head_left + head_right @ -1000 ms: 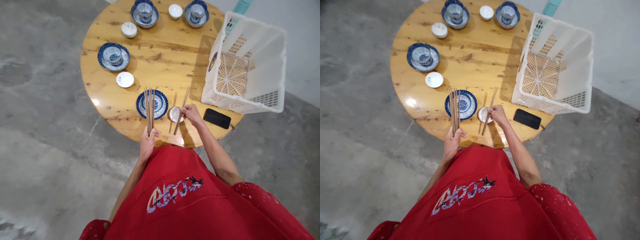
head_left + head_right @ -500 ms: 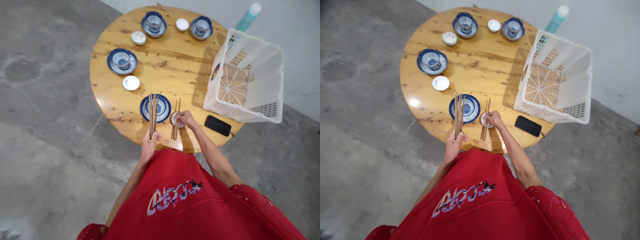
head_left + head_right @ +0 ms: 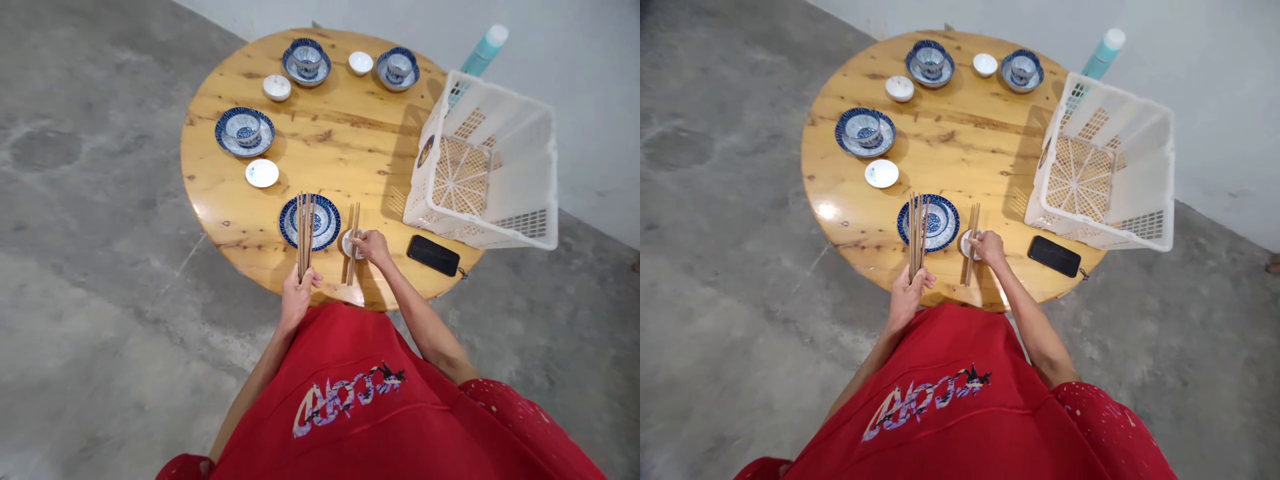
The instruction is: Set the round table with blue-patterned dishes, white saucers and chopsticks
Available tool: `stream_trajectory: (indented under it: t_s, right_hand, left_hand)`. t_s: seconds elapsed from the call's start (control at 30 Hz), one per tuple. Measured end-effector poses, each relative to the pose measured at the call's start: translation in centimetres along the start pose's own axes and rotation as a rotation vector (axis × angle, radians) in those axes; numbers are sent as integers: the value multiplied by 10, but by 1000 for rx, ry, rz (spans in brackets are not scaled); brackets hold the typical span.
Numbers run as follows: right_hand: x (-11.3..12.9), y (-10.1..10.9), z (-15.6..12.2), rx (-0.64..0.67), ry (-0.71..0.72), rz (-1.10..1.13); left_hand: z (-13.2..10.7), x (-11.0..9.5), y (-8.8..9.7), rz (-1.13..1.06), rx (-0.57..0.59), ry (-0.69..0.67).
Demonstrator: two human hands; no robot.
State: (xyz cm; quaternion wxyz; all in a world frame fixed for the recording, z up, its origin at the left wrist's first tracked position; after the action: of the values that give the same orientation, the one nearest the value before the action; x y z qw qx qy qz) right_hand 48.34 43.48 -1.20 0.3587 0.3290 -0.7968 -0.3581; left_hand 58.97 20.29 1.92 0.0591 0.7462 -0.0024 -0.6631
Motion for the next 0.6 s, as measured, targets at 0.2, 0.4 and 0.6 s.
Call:
stream_trajectory:
  t_s: [0.2, 0.4, 0.6]
  right_hand:
    - [8, -2, -10, -44, -22, -156]
    - [8, -7, -8, -53, -29, -175]
    - [5, -7, -8, -39, -39, -157]
  left_hand:
    - [0, 2, 0, -2, 8, 0]
    - [0, 3, 1, -7, 3, 22]
    - [0, 4, 1, -8, 1, 24]
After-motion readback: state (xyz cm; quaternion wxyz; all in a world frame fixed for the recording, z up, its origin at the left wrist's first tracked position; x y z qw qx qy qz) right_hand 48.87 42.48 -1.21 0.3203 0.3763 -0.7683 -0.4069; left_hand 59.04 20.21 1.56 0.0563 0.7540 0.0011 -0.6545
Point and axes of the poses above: each hand's wrist, its own z-axis towards the middle knuckle, its own y-axis out of the back of the hand, x = y × z, the point moved 5 cm from there along z, towards the middle knuckle, and after that the axes turned 14 degrees about -y, right-handed, at the moved point
